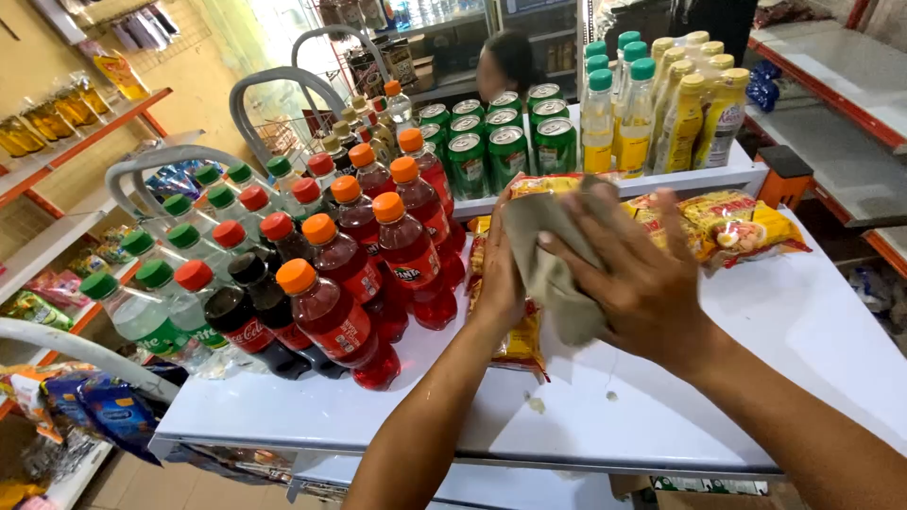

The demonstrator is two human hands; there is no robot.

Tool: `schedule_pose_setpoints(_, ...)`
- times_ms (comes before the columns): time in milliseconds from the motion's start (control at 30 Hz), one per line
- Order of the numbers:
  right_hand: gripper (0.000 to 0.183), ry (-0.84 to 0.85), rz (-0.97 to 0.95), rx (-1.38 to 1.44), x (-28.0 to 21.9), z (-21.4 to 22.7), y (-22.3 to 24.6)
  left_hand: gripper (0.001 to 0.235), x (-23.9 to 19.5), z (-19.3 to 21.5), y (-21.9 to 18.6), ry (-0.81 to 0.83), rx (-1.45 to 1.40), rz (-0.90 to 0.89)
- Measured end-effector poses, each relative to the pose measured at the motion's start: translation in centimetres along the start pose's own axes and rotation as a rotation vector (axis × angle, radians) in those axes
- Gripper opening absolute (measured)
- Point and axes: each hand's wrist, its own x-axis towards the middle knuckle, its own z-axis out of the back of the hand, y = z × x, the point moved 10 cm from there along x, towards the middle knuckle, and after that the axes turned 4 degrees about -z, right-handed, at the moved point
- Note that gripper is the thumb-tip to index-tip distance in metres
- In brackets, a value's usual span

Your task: The person wipes the surface of multiple instant noodle packets with a cloth on a white display counter. They pick up each packet, wipe it thoroughly, and place it back in a neat arrangement. The person also retrieves additional packets from a lower shelf to continue the task.

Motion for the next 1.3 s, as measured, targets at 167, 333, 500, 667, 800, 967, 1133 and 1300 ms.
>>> schedule_pose_setpoints(167,0.030,0.194,0.109,0.143,-4.0,-5.8,0.4,0.060,1.0,1.3,-0.8,-0.150,0.315,0.016)
schedule_pose_setpoints(333,0.015,0.172,0.322,0.306,-6.3,-5.0,2.6,0.059,0.4,2.5,0.2,-0.272,0.204,0.169)
schedule_pose_setpoints(500,0.074,-0.040,-0.060,-0.001,0.1,0.7,-2.0,0.060,0.2,0.7,3.4,-0.116,-0.082,0.236)
schedule_pose_setpoints(667,0.079,0.169,-0.016,0.090,-1.4,-3.4,-3.5,0.064,-1.3,0.0,7.3,0.022,-0.211,0.262)
schedule_pose_setpoints(800,0.072,0.096,-0.060,0.275,-1.8,-2.2,-4.7,0.075,-2.3,-2.0,6.3,0.037,-0.314,0.539)
schedule_pose_setpoints(967,0.067,-0.096,-0.110,0.514,-1.7,-0.2,-4.1,0.061,-4.3,-5.2,6.4,0.105,-0.600,0.671)
schedule_pose_setpoints(1133,0.039,-0.126,-0.088,0.508,-2.7,-1.1,-3.5,0.071,-4.5,-5.3,5.8,0.256,-0.584,0.511)
schedule_pose_setpoints(1300,0.063,-0.204,-0.268,0.458,-0.6,0.7,-5.1,0.080,-2.3,-6.1,1.8,0.113,-0.358,0.491)
